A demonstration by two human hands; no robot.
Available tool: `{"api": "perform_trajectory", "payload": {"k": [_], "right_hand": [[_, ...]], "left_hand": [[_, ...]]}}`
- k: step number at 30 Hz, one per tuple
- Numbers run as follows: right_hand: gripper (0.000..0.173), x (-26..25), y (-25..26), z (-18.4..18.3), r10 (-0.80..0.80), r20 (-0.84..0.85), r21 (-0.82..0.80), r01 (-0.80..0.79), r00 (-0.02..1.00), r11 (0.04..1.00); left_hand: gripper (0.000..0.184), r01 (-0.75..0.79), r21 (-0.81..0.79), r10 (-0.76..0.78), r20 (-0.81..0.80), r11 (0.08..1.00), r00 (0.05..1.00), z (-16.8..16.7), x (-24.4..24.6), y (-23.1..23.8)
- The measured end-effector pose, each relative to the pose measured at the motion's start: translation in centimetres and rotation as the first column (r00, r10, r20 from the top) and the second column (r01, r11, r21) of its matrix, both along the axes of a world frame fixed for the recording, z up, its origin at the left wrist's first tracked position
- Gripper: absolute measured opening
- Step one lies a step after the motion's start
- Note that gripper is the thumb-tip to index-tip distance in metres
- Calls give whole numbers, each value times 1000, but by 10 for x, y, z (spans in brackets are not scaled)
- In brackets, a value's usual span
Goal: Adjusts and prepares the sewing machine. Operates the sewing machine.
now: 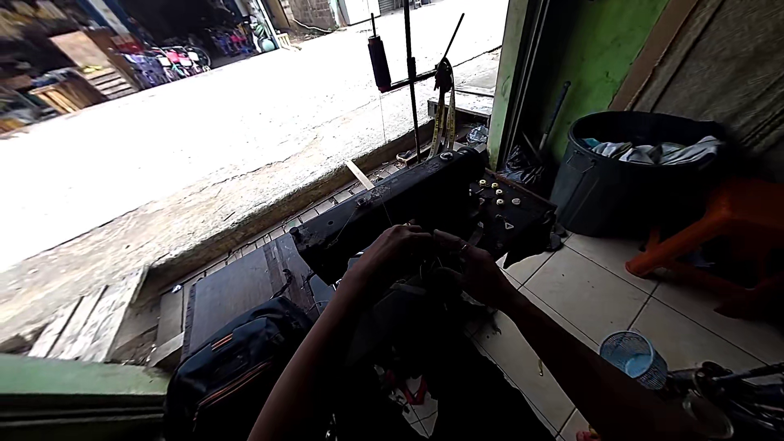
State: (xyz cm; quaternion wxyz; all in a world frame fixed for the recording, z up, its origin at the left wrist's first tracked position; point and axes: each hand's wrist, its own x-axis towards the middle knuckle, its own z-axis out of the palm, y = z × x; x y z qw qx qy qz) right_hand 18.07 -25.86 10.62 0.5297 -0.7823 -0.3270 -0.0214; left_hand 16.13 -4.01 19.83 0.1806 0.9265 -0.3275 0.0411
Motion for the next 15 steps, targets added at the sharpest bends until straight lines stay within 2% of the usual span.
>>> {"api": "perform_trajectory", "payload": {"k": [2, 5, 8, 10, 12, 15], "right_hand": [[40, -6, 19, -5, 43, -140, 227, -10, 989, 974], [16, -15, 24, 1, 321, -422, 536, -52, 848, 843], [21, -18, 18, 10, 554, -515, 687, -71, 654, 723], [26, -15, 20, 22, 613, -512, 753, -29, 602, 658], [33, -10, 25, 34, 614, -495, 777, -2, 615, 629], [38, -1, 36, 47, 447, -402, 665, -81, 799, 743]], "left_hand": [[21, -33, -17, 33, 17, 999, 999, 1, 1, 1], [17, -81, -98, 90, 91, 992, 992, 1, 3, 9], [17, -197, -283, 217, 42, 939, 975, -6, -4, 16], [16, -280, -443, 302, -22, 852, 953, -11, -11, 13], [10, -334, -587, 372, -59, 737, 926, -19, -18, 7], [8, -345, -715, 441, -57, 608, 896, -27, -22, -2]]}}
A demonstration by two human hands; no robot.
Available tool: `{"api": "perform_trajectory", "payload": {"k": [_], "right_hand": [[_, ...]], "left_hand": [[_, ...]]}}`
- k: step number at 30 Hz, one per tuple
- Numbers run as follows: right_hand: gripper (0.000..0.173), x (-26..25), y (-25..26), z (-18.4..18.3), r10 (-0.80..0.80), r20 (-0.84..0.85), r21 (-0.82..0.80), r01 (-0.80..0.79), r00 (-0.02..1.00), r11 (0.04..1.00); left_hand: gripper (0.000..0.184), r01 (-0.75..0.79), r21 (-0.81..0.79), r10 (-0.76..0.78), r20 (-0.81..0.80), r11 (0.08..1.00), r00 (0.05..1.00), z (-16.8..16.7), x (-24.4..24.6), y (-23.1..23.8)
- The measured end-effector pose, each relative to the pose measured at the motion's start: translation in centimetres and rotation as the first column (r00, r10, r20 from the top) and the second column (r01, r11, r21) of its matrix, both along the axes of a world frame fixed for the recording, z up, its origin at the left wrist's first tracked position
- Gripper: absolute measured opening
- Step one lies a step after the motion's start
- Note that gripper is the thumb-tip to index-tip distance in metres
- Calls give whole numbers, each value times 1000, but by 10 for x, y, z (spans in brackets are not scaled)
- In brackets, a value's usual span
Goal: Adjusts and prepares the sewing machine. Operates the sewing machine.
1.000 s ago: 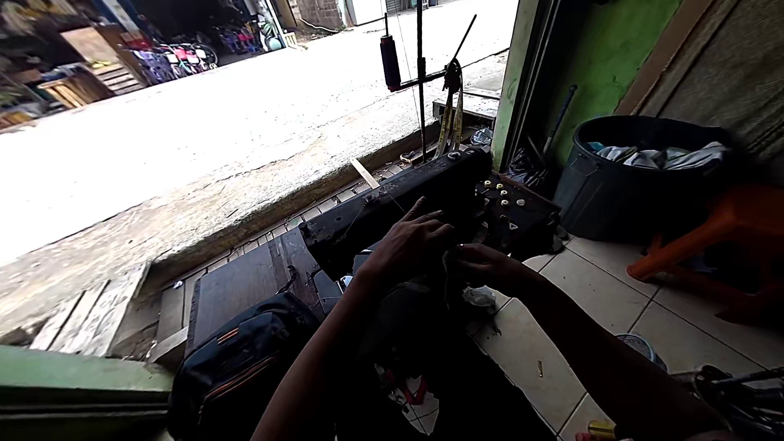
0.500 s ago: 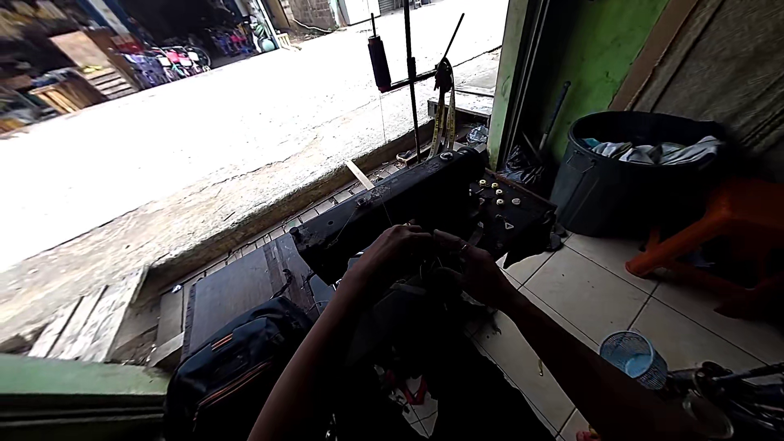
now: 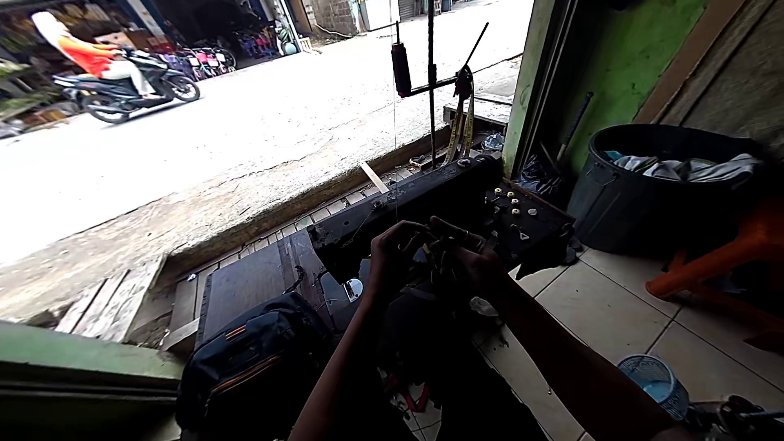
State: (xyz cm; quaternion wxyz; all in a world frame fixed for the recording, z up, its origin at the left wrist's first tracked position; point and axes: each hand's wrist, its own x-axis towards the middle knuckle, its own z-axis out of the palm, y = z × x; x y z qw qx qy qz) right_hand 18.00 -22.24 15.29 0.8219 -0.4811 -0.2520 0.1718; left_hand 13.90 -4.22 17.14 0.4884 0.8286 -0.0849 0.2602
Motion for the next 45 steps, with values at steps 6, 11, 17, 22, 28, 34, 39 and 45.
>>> {"api": "perform_trajectory", "payload": {"k": [6, 11, 17, 22, 28, 34, 39, 45], "right_hand": [[34, 14, 20, -1, -189, 788, -238, 572, 586, 785], [31, 22, 24, 3, -42, 956, -205, 764, 290, 612], [20, 38, 30, -3, -49, 963, -179, 764, 265, 620], [14, 44, 40, -22, -327, 888, 1, 712, 322, 703], [19, 27, 53, -19, -405, 529, -161, 557, 746, 815], [12, 19, 65, 3, -253, -212, 125, 282, 944, 951], [34, 30, 22, -14, -211, -82, 153, 221, 974, 963], [33, 38, 19, -19, -345, 347, -216, 433, 872, 875]], "left_hand": [[6, -11, -255, 28, 64, 967, 998, -7, 1, -3], [5, -128, -218, 129, -7, 968, 992, -5, 4, -2], [6, -234, -72, 222, -143, 970, 964, 11, 6, -7], [7, -234, -75, 218, -173, 969, 960, 8, 10, -3], [9, -213, -112, 192, -169, 971, 967, 6, 10, 3], [12, -199, -137, 173, -179, 970, 969, 6, 12, 2], [14, -178, -155, 148, -186, 972, 971, 6, 12, 5], [13, -168, -135, 147, -153, 977, 977, 3, 16, 3]]}}
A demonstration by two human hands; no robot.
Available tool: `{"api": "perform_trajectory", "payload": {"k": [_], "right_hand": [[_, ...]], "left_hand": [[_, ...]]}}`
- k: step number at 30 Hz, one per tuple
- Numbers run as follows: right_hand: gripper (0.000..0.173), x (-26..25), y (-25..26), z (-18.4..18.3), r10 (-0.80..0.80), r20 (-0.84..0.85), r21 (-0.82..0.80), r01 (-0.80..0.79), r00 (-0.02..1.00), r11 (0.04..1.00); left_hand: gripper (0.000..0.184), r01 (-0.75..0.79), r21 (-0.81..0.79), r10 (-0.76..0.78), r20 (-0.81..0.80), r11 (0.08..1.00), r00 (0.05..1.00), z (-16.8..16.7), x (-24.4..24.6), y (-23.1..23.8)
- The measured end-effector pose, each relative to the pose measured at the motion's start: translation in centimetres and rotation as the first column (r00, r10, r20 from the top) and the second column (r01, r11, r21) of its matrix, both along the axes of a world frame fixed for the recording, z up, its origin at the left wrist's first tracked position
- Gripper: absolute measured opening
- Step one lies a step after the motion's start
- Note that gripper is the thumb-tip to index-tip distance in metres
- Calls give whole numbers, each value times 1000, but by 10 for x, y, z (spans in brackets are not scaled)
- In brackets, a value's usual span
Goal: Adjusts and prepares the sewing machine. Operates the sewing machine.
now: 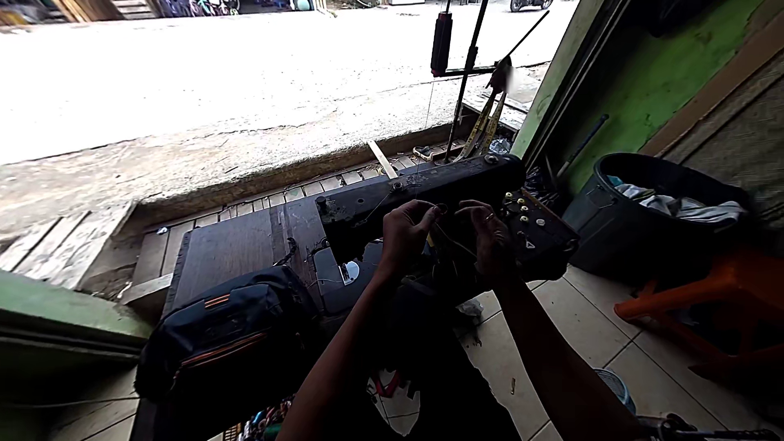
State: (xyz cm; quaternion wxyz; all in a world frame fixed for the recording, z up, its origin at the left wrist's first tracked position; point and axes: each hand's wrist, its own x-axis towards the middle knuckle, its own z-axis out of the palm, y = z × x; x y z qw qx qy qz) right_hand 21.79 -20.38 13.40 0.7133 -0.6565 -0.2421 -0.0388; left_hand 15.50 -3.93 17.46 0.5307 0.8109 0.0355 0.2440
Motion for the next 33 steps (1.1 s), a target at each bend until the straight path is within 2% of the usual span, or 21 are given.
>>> {"api": "perform_trajectory", "payload": {"k": [1, 3, 6, 10, 15, 18, 20, 21, 22, 24, 26, 28, 30, 33], "right_hand": [[31, -2, 6, 1, 52, -23, -23, -52, 998, 998], [26, -8, 20, 0, 129, -109, 35, -126, 986, 991], [18, -14, 31, -6, 133, -184, 207, -94, 974, 974], [19, -19, 14, -14, 77, -77, 253, -55, 994, 966], [18, -18, -20, -21, -3, 95, 127, -9, 996, 992], [14, -20, -37, -28, -40, 151, 15, 38, 988, 999], [10, -18, -53, -40, -70, 218, -125, 99, 973, 987], [14, -17, -63, -47, -86, 258, -208, 142, 962, 968], [22, -18, -72, -55, -106, 282, -295, 191, 954, 936], [33, -23, -89, -68, -179, 314, -436, 309, 932, 845], [37, -34, -105, -80, -256, 363, -504, 420, 896, 755], [36, -48, -111, -90, -315, 393, -506, 489, 864, 710], [33, -65, -103, -97, -290, 396, -511, 472, 871, 718], [29, -91, -70, -99, -124, 349, -526, 304, 929, 794]], "left_hand": [[13, 1, -5, -1, 0, 1000, 1000, 0, 0, -1], [13, 5, -18, -5, 6, 1000, 1000, -1, -1, -2], [10, 34, -34, -31, 71, 999, 997, -3, -2, 0], [7, -8, 97, -8, 159, 995, 987, -11, -4, 4], [12, -144, 351, 67, 222, 925, 973, -19, 0, 0], [10, -203, 475, 22, 359, 856, 933, -39, 1, -8], [12, -258, 536, -48, 490, 804, 870, -56, -12, -13], [17, -263, 547, -68, 511, 795, 857, -66, -26, -13], [18, -280, 543, -37, 500, 792, 865, -79, -45, -12], [12, -388, 497, 175, 421, 776, 890, -108, -85, -1], [17, -479, 456, 435, 205, 750, 877, -127, -115, 20], [32, -528, 381, 581, -30, 759, 813, -133, -128, 45], [45, -581, 318, 642, -134, 749, 755, -134, -121, 66], [53, -602, 271, 649, -139, 751, 748, -138, -93, 86]]}}
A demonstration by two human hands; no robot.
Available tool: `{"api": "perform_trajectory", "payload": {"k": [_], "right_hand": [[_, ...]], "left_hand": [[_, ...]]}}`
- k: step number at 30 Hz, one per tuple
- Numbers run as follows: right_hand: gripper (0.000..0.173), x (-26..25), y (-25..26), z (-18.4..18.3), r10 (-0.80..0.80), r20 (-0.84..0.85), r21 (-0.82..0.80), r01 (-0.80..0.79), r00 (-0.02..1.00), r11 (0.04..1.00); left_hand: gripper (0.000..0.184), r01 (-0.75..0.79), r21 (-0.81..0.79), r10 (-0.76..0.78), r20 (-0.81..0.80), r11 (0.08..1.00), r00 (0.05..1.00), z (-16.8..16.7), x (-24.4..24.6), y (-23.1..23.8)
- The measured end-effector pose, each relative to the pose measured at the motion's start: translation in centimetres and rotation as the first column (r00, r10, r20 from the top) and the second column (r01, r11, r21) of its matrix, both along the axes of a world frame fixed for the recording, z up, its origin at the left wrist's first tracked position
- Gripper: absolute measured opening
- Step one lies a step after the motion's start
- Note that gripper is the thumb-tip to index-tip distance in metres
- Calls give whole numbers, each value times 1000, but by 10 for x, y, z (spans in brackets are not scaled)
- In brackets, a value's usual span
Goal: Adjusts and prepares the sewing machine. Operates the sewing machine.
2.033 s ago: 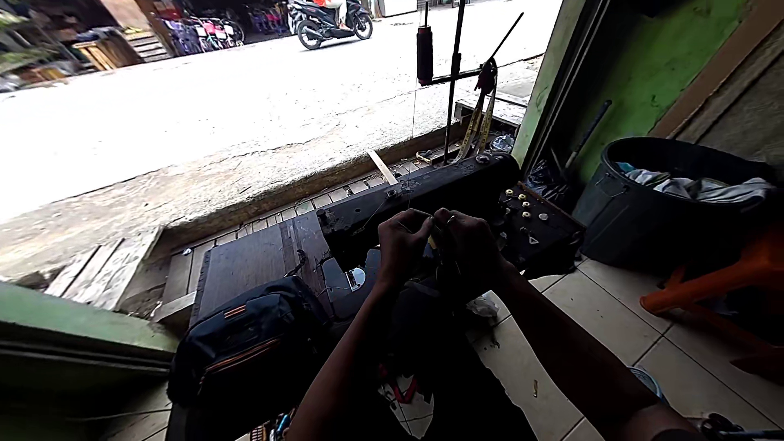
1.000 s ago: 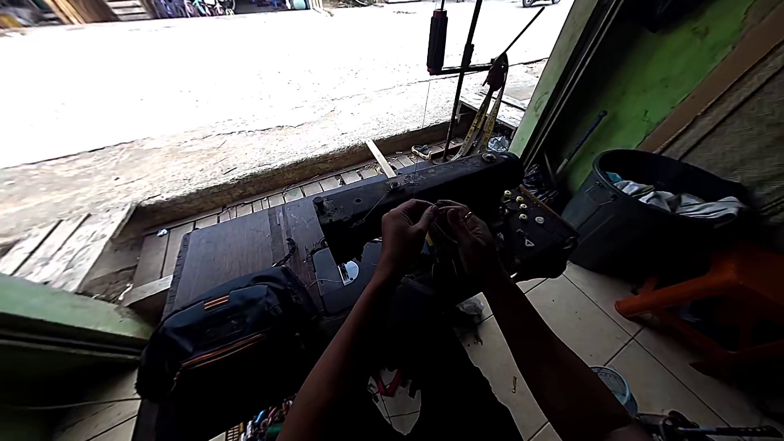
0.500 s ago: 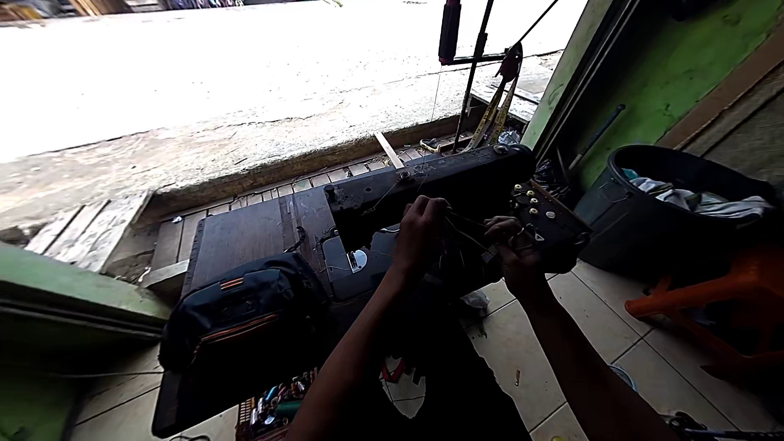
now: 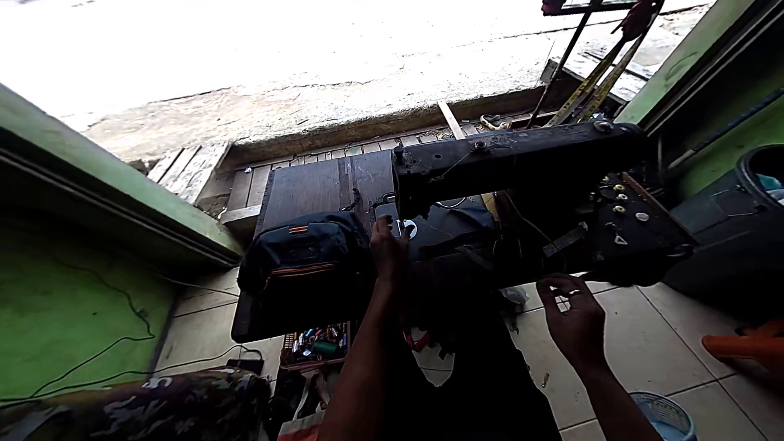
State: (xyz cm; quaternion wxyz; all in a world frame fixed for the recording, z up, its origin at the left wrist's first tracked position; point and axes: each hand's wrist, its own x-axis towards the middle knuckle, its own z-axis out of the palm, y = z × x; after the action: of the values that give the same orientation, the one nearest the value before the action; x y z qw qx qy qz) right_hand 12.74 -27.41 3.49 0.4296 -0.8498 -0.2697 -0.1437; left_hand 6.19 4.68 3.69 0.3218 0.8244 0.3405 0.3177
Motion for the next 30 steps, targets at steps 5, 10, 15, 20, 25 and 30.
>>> {"api": "perform_trajectory", "payload": {"k": [5, 10, 15, 20, 25, 30], "right_hand": [[25, -29, 52, -10, 356, -34, 28, -355, 934, 934], [28, -29, 95, 7, 546, -203, 60, -546, 813, 835], [40, -29, 155, 63, 721, -609, 592, -416, 331, 691], [33, -41, 173, 57, 653, -465, 527, -405, 598, 747], [23, -53, 144, 16, 586, -118, 131, -573, 802, 809], [24, -52, 139, 24, 609, -210, 146, -592, 765, 793]], "left_hand": [[17, -33, 124, 30, 24, 992, 999, -5, 13, -2], [26, 221, 333, -252, 53, 917, 966, -12, -53, -24], [13, 499, 528, -484, -180, 687, 856, -28, -136, -67], [14, 650, 376, -562, -326, 661, 760, -59, -196, -93], [34, 383, 52, -364, -209, 922, 907, -11, -173, -53], [40, 490, -322, -474, 133, 810, 871, 42, -91, -20]]}}
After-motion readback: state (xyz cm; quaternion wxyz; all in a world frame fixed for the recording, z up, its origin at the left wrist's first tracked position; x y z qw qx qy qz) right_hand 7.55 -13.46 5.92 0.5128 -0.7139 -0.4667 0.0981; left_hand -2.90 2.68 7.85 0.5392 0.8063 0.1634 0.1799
